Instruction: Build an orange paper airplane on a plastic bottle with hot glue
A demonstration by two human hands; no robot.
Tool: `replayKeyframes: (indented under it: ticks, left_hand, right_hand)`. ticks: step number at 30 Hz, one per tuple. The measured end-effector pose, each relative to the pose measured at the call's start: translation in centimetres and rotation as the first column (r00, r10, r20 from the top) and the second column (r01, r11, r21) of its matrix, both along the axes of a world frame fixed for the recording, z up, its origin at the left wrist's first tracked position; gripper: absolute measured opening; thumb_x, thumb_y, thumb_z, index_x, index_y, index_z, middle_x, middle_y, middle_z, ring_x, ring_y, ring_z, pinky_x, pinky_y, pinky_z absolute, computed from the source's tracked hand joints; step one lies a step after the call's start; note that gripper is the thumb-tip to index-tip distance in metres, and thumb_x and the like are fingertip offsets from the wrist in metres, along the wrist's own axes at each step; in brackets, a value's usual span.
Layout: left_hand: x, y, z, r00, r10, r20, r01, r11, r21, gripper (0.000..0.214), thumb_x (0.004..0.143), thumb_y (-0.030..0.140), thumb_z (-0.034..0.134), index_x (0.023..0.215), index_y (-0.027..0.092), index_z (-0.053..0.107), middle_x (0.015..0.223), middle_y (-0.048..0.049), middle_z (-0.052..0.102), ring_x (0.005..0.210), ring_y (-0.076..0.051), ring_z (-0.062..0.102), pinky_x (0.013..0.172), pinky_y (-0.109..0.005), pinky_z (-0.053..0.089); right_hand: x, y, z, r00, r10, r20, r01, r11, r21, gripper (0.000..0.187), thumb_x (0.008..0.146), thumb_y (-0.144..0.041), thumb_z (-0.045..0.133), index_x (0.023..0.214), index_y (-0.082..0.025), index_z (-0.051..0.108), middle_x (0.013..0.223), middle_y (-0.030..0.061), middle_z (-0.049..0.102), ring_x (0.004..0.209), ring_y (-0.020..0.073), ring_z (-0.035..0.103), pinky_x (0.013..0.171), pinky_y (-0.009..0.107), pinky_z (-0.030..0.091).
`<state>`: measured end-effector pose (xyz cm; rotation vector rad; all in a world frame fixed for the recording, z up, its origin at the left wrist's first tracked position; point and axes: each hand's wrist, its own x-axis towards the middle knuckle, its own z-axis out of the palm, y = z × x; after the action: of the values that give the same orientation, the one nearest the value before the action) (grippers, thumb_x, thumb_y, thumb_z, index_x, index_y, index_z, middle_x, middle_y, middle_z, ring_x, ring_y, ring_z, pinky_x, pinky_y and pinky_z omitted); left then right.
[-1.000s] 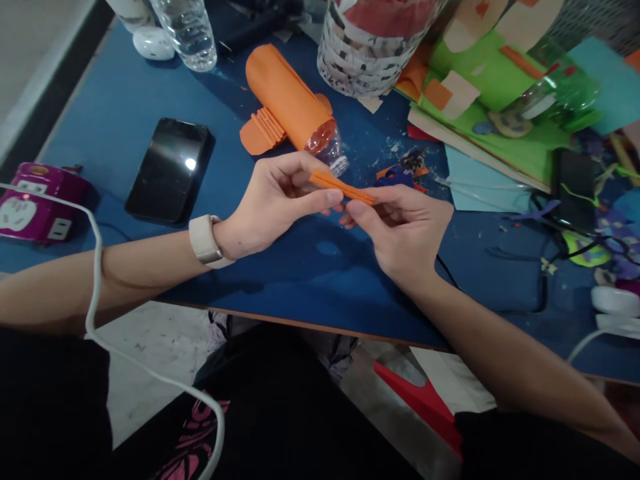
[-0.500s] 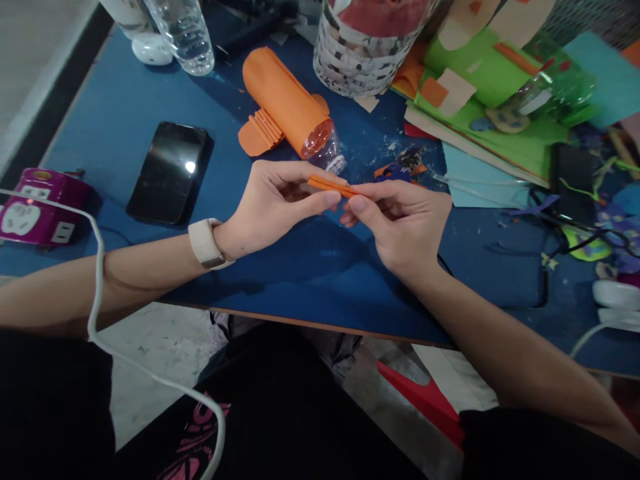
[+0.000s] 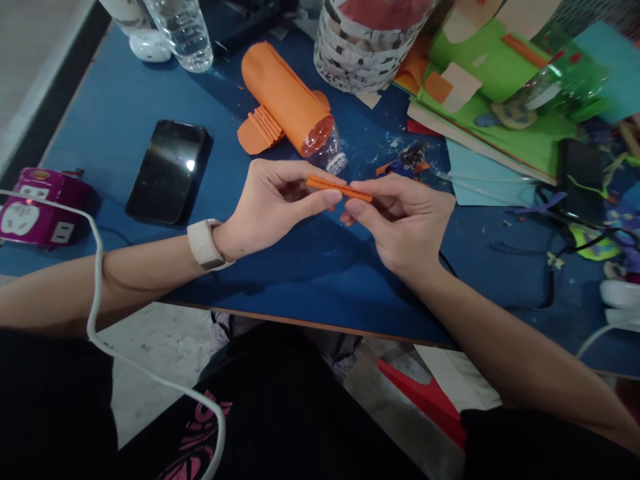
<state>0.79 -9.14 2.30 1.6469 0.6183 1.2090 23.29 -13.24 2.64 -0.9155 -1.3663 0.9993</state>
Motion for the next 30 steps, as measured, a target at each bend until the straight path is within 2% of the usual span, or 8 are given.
replayKeyframes:
  ticks: [6,17,21,30]
  left_hand:
    - [-0.10,0.02,0.30,0.999,0.013,-0.032,-0.012,0.999,0.044,0.034,0.107,0.062,0.096,0.119,0.031,0.097,0.115,-0.0042,0.096,0.103,-0.026,0.095,0.087,-0.038,0.082]
    - [-0.52,0.32,0.02,0.990,0.081,-0.112,-0.051,0.967,0.251,0.023,0.112,0.054,0.092,0.130,0.040,0.097,0.124,0.0014,0.096,0.113,-0.027,0.095,0.099,-0.043,0.083]
    - [-0.55,0.31,-0.05,0.991,0.073,-0.111,-0.043,0.966,0.255,0.021,0.114,0.052,0.091,0.130,0.041,0.097,0.124,0.0015,0.096,0.113,-0.026,0.095,0.099,-0.042,0.082]
    - [-0.23,0.11,0.25,0.992,0.083,-0.098,-0.060,0.975,0.212,0.022,0.111,0.056,0.093,0.126,0.041,0.099,0.122,0.0000,0.097,0.107,-0.025,0.094,0.090,-0.038,0.080]
  right_hand:
    - [0.13,0.25,-0.28,1.000,-0.005,0.019,0.005,1.000,0.016,0.028,0.097,-0.054,0.108,0.110,-0.032,0.095,0.093,0.0002,0.087,0.074,0.0208,0.086,0.074,0.041,0.081]
    - [0.73,0.72,-0.21,0.999,0.030,0.025,-0.030,1.000,-0.005,0.036,0.096,-0.065,0.106,0.105,-0.031,0.095,0.088,0.0004,0.087,0.071,0.0208,0.085,0.072,0.040,0.080]
    - [0.63,0.84,-0.55,1.000,0.015,0.016,-0.015,1.000,-0.009,0.038,0.096,-0.065,0.106,0.106,-0.030,0.095,0.090,0.0004,0.088,0.072,0.0203,0.085,0.073,0.039,0.079]
    - [0.30,0.76,-0.69,0.999,-0.040,0.003,0.040,0.999,-0.014,0.039,0.094,-0.068,0.107,0.104,-0.032,0.094,0.085,-0.0006,0.086,0.070,0.0215,0.083,0.071,0.042,0.079]
